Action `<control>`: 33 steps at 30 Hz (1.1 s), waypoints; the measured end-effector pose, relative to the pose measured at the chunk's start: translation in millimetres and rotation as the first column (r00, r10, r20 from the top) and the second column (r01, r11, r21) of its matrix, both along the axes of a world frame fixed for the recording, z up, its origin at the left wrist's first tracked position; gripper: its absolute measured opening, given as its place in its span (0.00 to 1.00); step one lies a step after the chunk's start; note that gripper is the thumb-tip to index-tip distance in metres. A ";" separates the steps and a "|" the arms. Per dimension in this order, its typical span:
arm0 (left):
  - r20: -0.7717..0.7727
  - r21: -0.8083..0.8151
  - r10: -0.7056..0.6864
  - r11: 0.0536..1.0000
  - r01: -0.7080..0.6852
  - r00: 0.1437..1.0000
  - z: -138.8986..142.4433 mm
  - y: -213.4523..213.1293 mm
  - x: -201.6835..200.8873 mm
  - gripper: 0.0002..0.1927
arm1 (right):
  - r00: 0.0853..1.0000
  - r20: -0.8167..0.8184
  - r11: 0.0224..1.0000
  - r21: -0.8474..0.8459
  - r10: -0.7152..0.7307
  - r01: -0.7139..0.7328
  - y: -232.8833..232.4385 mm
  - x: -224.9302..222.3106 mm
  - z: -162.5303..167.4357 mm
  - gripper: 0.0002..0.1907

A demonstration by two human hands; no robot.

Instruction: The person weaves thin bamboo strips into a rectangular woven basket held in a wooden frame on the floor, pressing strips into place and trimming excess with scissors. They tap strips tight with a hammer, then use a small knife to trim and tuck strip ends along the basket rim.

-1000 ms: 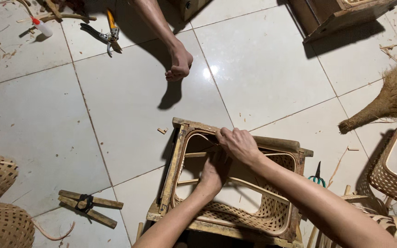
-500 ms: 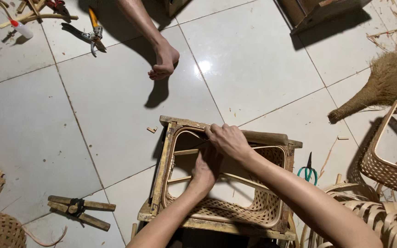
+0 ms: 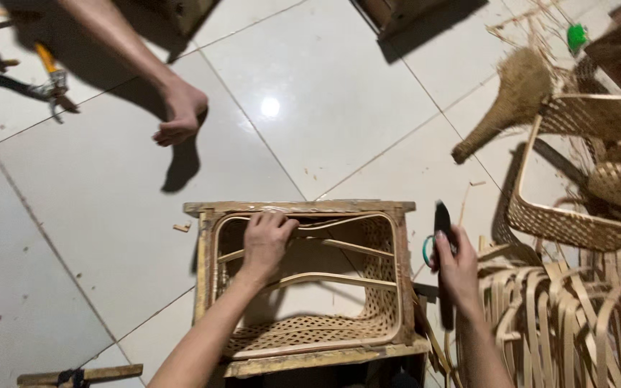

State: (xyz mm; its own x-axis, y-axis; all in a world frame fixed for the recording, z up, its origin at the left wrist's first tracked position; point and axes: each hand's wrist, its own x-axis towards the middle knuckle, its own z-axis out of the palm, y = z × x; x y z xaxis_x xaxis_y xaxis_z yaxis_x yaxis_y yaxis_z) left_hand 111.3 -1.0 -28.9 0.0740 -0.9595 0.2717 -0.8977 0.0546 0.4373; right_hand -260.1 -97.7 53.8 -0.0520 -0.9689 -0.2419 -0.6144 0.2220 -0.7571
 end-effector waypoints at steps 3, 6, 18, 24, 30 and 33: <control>0.060 -0.155 0.007 0.988 0.003 0.998 10.7 3.2 -1.7 0.14 | 0.978 -0.203 0.957 -0.290 -0.040 -0.021 55.6 -70.9 -74.6 0.25; 0.028 -0.102 -0.003 0.995 0.006 1.000 18.9 10.3 -7.2 0.16 | 0.897 -0.426 0.987 0.048 -0.120 0.154 126.2 -123.1 -126.0 0.27; -0.347 0.097 -0.446 0.858 0.505 0.825 -24.8 139.2 -136.2 0.10 | 0.849 -0.511 0.932 -0.226 0.134 -0.283 132.5 -133.6 -126.9 0.18; -0.393 0.296 -0.423 0.783 0.548 0.817 -7.0 164.6 -150.1 0.31 | 0.662 -0.687 0.925 0.038 0.299 -0.378 96.9 -124.2 -144.4 0.18; -0.374 0.298 -0.396 0.805 0.513 0.838 -3.9 159.1 -158.5 0.27 | 0.726 -0.631 0.899 -0.102 0.273 -0.427 106.8 -145.9 -164.9 0.13; -0.396 0.298 -0.359 0.820 0.488 0.845 -5.7 157.2 -162.3 0.24 | 0.758 -0.602 0.893 -0.160 0.249 -0.421 98.9 -153.5 -163.3 0.14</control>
State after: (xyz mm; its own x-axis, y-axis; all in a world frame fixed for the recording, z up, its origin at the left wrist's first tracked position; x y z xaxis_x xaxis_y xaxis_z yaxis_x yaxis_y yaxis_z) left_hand -51.0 156.2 -34.5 -0.3468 -0.9346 -0.0788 -0.6369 0.1729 0.7513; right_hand -413.6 1.2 -109.5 0.2475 -0.9689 -0.0027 -0.9363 -0.2385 -0.2576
